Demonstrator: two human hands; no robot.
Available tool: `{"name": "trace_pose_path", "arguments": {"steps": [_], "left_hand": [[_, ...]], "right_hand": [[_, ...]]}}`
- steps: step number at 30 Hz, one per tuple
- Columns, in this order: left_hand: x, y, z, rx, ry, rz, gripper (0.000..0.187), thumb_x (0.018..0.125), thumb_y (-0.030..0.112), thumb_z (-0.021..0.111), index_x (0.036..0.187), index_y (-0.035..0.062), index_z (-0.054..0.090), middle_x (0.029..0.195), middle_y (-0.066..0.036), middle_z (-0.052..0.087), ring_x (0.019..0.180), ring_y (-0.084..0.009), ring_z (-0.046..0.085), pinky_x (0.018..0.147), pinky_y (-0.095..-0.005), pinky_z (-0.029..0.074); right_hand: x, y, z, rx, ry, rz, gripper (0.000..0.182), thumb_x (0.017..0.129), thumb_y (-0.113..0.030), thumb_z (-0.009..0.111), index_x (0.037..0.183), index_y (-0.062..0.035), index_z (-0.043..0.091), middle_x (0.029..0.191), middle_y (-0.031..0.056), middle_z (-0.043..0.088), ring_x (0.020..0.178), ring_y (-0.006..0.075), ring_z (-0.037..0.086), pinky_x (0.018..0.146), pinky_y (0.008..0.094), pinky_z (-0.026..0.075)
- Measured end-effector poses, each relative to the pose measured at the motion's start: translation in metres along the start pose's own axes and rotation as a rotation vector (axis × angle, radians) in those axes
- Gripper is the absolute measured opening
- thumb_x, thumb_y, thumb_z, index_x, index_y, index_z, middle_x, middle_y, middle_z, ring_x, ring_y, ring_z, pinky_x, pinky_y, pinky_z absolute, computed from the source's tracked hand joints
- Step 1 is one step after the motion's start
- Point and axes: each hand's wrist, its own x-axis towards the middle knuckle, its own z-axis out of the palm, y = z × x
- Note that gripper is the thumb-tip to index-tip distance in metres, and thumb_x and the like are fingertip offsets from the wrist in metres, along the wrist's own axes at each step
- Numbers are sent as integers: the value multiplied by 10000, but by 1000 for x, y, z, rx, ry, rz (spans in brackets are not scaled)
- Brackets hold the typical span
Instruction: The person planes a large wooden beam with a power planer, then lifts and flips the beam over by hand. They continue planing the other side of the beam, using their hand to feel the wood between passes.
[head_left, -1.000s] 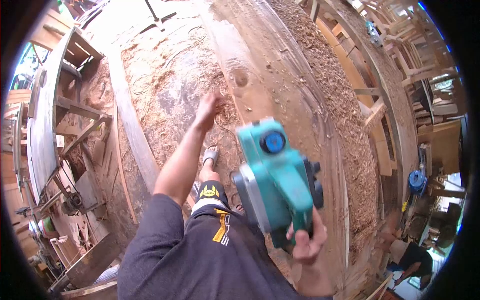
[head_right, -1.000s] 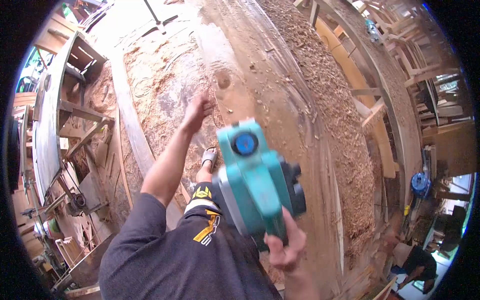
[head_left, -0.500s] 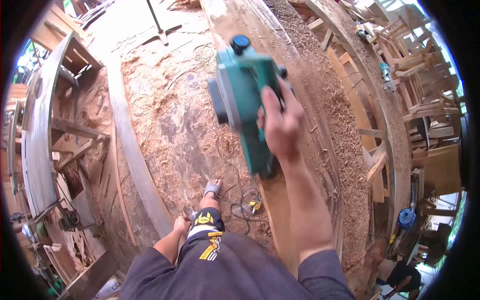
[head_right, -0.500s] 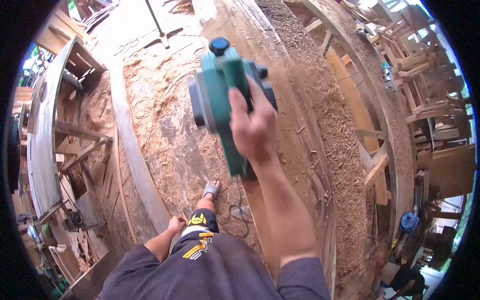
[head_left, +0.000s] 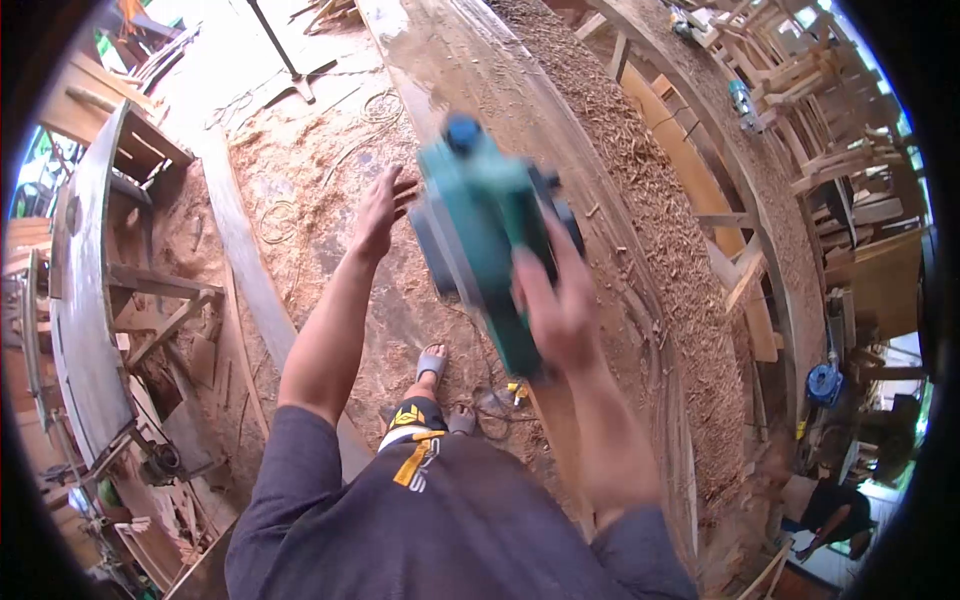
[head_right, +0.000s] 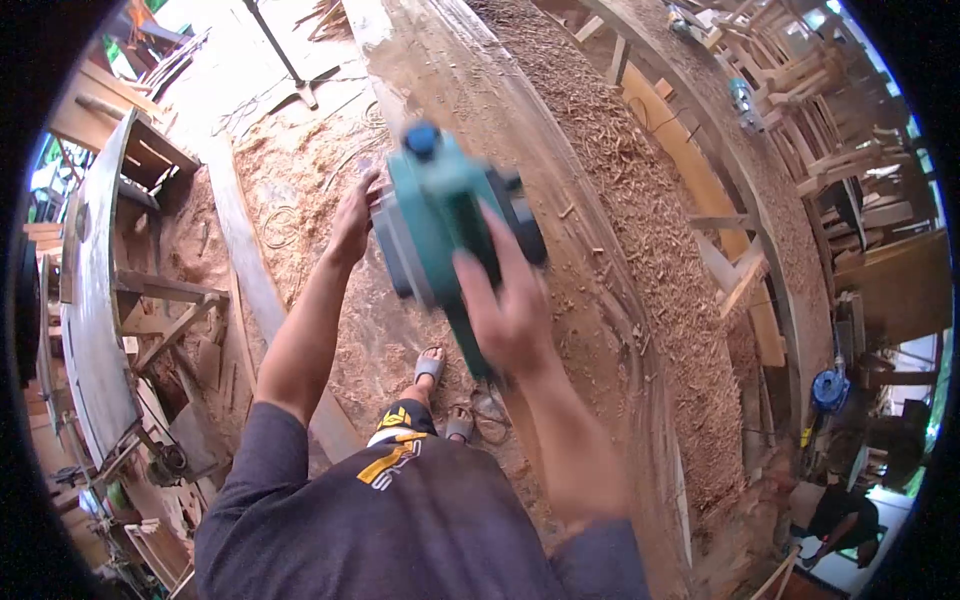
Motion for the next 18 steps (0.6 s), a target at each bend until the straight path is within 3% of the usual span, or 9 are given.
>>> {"name": "trace_pose_path", "arguments": {"steps": [1, 5, 7, 8, 11, 13, 15, 16, 18], "left_hand": [[2, 12, 18, 7, -27, 6, 607, 1027, 516, 471, 1465, 96, 470, 1301, -139, 649, 1077, -224, 639, 934, -384, 450], [18, 10, 47, 47, -30, 126, 747, 919, 266, 739, 1551, 128, 364, 1293, -133, 630, 979, -197, 686, 778, -325, 580], [13, 9, 55, -43, -7, 135, 719, 928, 284, 726, 1541, 128, 383, 1316, -129, 612, 1020, -212, 681, 855, -360, 587], [10, 9, 59, -68, 15, 143, 710, 929, 282, 726, 1537, 132, 393, 1313, -126, 613, 1027, -213, 680, 873, -368, 587], [9, 8, 57, -103, -4, 120, 744, 935, 278, 721, 1552, 89, 351, 1268, -150, 649, 954, -182, 663, 753, -304, 566], [11, 9, 48, -49, -41, 97, 704, 955, 284, 696, 1553, 124, 362, 1227, -124, 670, 903, -161, 655, 727, -292, 558], [11, 6, 39, -35, -86, 92, 548, 1013, 344, 597, 1506, 151, 457, 1130, -84, 707, 851, -152, 651, 714, -293, 547], [11, -2, 33, -83, -66, 70, 498, 1021, 365, 571, 1459, 138, 501, 1098, -80, 707, 842, -153, 649, 713, -296, 544], [17, -31, 19, -175, -25, 28, 446, 1038, 408, 520, 1364, 110, 588, 1032, -70, 707, 824, -155, 645, 710, -303, 536]], "right_hand": [[-60, -1, -23, -16, 9, 69, 521, 907, -340, 623, 1320, -26, 579, 1124, 224, 672, 1007, 365, 673, 880, 421, 516], [-312, 13, -114, -172, 46, 287, 580, 882, -306, 671, 1346, 22, 553, 1112, 215, 663, 945, 334, 691, 817, 393, 541], [-418, 40, -159, -263, 33, 293, 612, 870, -289, 694, 1359, 47, 541, 1107, 210, 659, 914, 319, 700, 786, 379, 553], [-454, 62, -174, -167, 24, 260, 691, 888, -380, 737, 1377, 60, 526, 1274, 255, 598, 1021, 341, 676, 851, 380, 542], [-387, 32, -159, -416, -21, 22, 600, 923, -309, 670, 1366, 69, 524, 934, 184, 681, 797, 263, 690, 734, 411, 559], [-335, 34, -139, -255, -27, 68, 646, 935, -335, 629, 1403, 80, 467, 761, 97, 622, 638, 169, 612, 591, 319, 500], [-264, 18, -107, -144, -5, 142, 596, 906, -289, 623, 1372, 62, 500, 765, 99, 647, 644, 198, 640, 597, 318, 515], [-223, 3, -89, -113, 16, 190, 531, 871, -230, 638, 1321, 40, 561, 855, 145, 701, 730, 274, 708, 675, 363, 559], [-159, 3, -59, -112, 12, 97, 574, 938, -264, 598, 1389, 69, 479, 745, 87, 624, 611, 160, 604, 569, 286, 489]]}}
